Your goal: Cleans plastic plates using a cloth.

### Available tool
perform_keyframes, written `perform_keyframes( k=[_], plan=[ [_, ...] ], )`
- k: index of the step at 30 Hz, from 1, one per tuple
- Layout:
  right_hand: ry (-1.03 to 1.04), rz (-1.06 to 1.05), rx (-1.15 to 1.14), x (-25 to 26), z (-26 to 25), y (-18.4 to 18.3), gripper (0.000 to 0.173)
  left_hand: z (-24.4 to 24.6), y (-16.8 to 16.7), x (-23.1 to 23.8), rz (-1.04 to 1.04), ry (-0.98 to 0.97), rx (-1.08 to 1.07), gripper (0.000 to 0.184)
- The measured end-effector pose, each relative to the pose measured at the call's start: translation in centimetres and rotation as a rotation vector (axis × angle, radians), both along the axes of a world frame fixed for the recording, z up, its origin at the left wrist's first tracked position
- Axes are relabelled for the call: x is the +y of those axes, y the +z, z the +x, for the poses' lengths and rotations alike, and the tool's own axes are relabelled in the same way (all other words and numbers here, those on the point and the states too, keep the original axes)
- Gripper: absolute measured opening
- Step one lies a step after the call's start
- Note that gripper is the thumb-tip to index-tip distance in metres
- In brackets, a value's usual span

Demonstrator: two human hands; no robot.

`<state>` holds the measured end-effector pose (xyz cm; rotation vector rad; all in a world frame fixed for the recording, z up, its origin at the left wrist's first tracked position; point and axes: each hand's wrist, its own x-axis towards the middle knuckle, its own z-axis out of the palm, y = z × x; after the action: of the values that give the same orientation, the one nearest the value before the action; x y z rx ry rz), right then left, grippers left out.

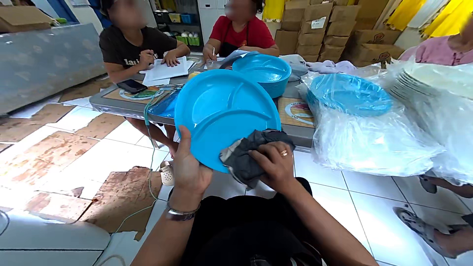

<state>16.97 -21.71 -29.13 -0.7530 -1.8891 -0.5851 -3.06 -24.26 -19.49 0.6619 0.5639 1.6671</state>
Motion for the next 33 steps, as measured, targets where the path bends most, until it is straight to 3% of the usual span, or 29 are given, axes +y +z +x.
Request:
perform_keyframes(
  k=[2,3,5,7,8,10,14,17,20,23,25,28,31,33],
  plan=[
    [0.242,-0.091,0.117,-0.1,1.8,1.8,0.019,-0.6,0.4,-0.3,0.124,0.05,0.19,0.046],
    [0.357,-0.177,0.26,-0.6,2.4,2.6,0.021,-1.2,0.0,0.0,0.232,0.104,0.37,0.059],
    [0.428,-0.353,0.664,-1.5,3.4,4.4,0.019,-2.8,-0.7,1.7,0.438,0.243,0.771,0.089],
    [0.356,-0.51,1.044,-1.6,4.2,6.1,0.036,-3.7,-0.8,3.0,0.485,0.25,1.004,0.089],
    [0.3,-0.588,1.129,-1.2,4.8,6.7,0.044,-3.6,-0.9,3.2,0.449,0.176,0.994,0.078],
    [0.229,-0.634,1.182,0.3,5.7,6.7,0.04,-2.7,-1.1,3.2,0.327,0.016,0.848,0.043],
    [0.238,-0.537,1.246,2.7,5.5,4.6,0.034,-0.3,-1.8,2.7,0.288,-0.064,0.723,0.047],
    [0.251,-0.51,1.168,3.1,4.1,4.4,0.052,1.3,-2.1,2.1,0.48,0.021,0.789,0.045],
    [0.295,-0.406,0.922,2.5,1.2,5.3,0.044,2.7,-1.4,1.9,0.599,0.051,0.85,0.046],
    [0.355,-0.288,0.538,1.7,-2.2,6.0,0.064,3.6,-1.3,2.1,0.469,0.088,0.784,0.047],
    [0.323,-0.225,0.314,0.9,-4.5,6.2,0.062,3.0,-1.5,2.4,0.383,0.05,0.594,0.046],
    [0.224,-0.192,0.103,-0.9,-6.1,2.7,0.06,0.6,-2.3,2.5,0.324,0.061,0.407,0.04],
    [0.116,-0.089,0.156,-0.5,-4.8,-2.2,0.047,0.2,-0.4,2.7,0.211,0.252,0.424,0.056],
    [0.129,-0.158,0.325,0.4,-3.2,-3.4,0.055,0.5,0.1,2.5,0.182,0.261,0.374,0.058]
  ],
)
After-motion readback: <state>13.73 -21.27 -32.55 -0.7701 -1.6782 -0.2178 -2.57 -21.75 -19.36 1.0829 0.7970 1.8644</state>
